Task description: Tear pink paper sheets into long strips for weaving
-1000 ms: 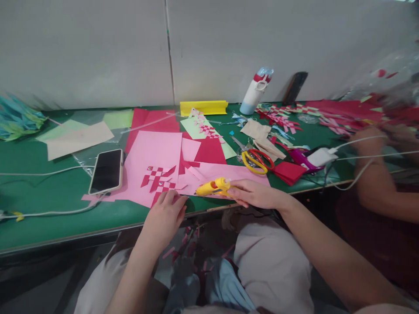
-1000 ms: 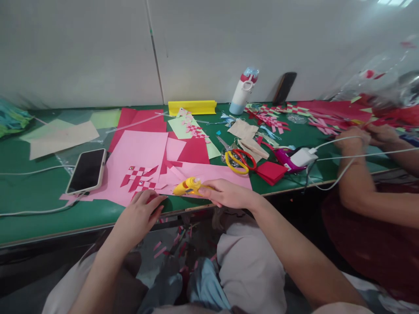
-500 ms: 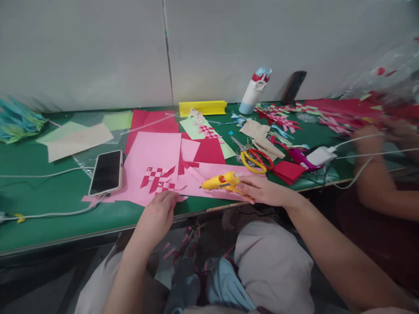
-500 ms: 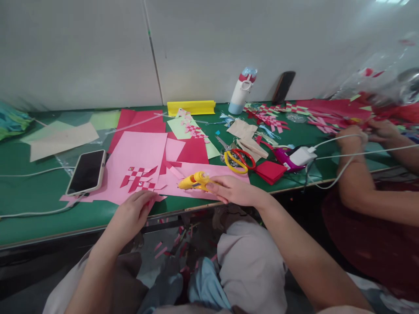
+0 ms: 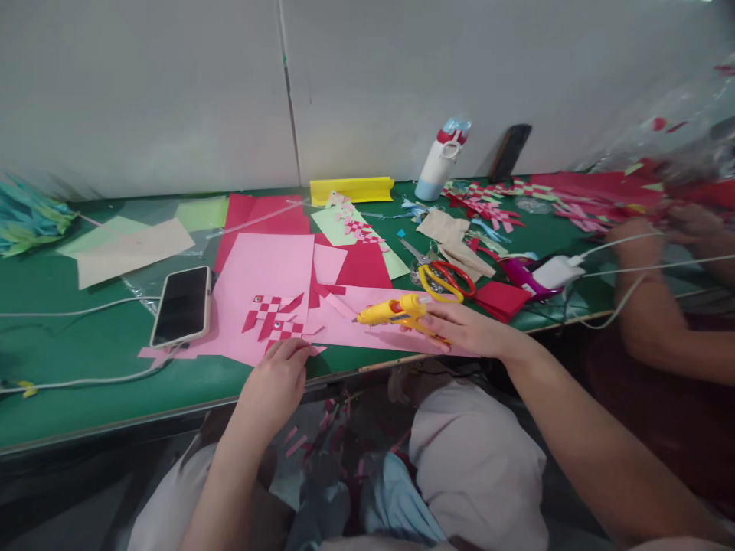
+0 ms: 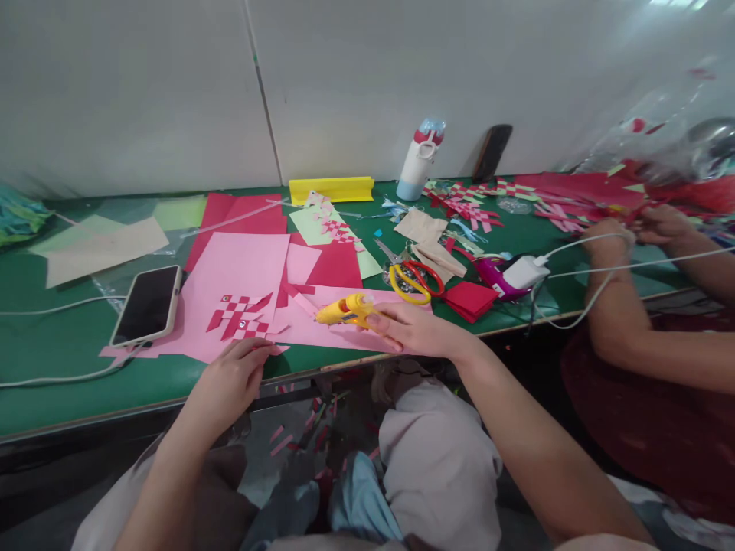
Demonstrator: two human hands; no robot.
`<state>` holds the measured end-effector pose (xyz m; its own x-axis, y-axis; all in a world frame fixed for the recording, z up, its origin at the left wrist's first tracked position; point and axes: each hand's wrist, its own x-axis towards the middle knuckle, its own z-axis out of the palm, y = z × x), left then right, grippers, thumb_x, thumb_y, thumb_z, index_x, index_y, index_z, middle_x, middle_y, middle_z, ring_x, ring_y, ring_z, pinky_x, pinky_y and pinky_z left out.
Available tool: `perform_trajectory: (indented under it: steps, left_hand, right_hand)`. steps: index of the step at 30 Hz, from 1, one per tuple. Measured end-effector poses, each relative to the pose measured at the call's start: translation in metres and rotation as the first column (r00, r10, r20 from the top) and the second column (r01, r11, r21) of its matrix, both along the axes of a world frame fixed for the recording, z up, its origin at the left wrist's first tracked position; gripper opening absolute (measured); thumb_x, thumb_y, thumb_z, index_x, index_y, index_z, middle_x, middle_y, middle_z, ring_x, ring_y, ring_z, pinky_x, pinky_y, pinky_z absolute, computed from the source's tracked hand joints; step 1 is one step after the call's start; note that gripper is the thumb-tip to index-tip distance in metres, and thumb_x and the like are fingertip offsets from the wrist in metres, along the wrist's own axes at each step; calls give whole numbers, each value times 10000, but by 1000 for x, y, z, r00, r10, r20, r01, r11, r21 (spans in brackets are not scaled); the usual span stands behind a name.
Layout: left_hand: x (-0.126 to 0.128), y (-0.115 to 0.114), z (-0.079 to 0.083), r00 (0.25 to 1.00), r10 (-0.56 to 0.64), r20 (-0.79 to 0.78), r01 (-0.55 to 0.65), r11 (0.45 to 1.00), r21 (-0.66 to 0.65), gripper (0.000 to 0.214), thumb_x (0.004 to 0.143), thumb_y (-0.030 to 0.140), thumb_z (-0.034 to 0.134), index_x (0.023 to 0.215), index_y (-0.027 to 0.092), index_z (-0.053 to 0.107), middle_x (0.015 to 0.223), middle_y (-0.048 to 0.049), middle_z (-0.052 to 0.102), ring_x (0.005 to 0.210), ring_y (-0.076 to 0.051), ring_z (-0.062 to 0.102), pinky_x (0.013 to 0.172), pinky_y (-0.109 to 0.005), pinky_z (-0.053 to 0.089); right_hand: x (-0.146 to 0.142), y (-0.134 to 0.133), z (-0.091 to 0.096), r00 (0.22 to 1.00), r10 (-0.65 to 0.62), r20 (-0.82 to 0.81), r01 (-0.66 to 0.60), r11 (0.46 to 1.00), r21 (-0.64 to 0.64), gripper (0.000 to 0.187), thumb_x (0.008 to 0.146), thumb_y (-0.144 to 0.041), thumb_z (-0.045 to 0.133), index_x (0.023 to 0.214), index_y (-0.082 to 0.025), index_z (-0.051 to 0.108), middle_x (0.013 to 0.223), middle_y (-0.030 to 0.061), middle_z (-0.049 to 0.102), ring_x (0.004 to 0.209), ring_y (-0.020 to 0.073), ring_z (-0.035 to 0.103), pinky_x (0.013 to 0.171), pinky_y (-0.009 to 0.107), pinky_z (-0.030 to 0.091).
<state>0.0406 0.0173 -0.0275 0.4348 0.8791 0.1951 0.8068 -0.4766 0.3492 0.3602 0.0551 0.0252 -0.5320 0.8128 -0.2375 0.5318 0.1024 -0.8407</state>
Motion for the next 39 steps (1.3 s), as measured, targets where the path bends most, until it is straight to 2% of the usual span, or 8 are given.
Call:
perform_trajectory:
  steps: [8,13,17,20,25,30,34,39]
  left_hand:
    - [-5,-2,0,971,104,215,-87,992,-90,142,896,183,441,1021,219,498,977,-44,663,899,-200,619,752,-334,487]
    - [-3,-3,2,982,48,185,-34,997,-75,179,890,154,420,1028,231,505,984,-44,656,928,-205,606,777,-344,484]
    - [-2,-4,4,984,12,176,4,996,-90,263,878,122,400,1070,234,541,1057,-60,632,1027,-213,571,858,-380,477]
    - [-1,-6,7,974,-3,227,30,993,-118,274,882,123,395,1066,241,561,1058,-55,635,1040,-201,566,873,-375,477]
    - [-2,-8,8,959,57,278,-21,991,-131,227,898,150,385,1035,223,551,1013,-62,637,946,-192,597,791,-339,494]
    - [-3,-7,5,954,106,281,-102,994,-29,191,886,158,421,1006,214,559,979,-56,634,891,-178,609,745,-292,493]
    - [-6,-9,-1,971,147,189,-167,981,94,197,863,137,448,949,197,615,968,-70,639,893,-202,594,761,-321,489]
    - [-7,-20,-6,986,95,137,-120,974,192,164,829,120,515,921,172,640,909,-73,639,879,-214,567,789,-353,483]
  right_hand:
    - [6,5,-7,999,-17,-28,20,996,89,443,929,-527,370,926,-139,583,586,-25,503,504,103,473,529,244,383]
    - [6,4,-8,999,-28,-32,30,997,69,462,922,-544,374,978,-138,589,581,-29,497,497,106,474,533,248,379]
    - [4,5,-4,999,-26,-21,28,993,113,489,918,-558,361,994,-134,592,565,-23,496,509,117,469,533,247,378]
    - [1,4,-1,995,-92,47,83,983,166,520,903,-579,364,1015,-126,592,623,4,548,533,130,495,545,256,391]
    - [-10,3,-6,948,-226,224,105,887,450,426,891,-509,449,1086,-158,591,999,101,641,875,224,601,759,321,441]
    - [-23,1,-31,867,-309,392,-35,746,665,358,869,-411,546,1119,-154,538,1076,122,591,978,264,581,784,347,458]
    - [-31,0,-44,809,-307,501,-190,671,717,383,867,-424,551,1103,-123,528,1020,137,574,947,284,576,744,360,470]
    - [-32,0,-43,788,-289,544,-260,646,718,396,852,-451,560,1058,-112,559,972,134,570,902,285,558,756,388,461]
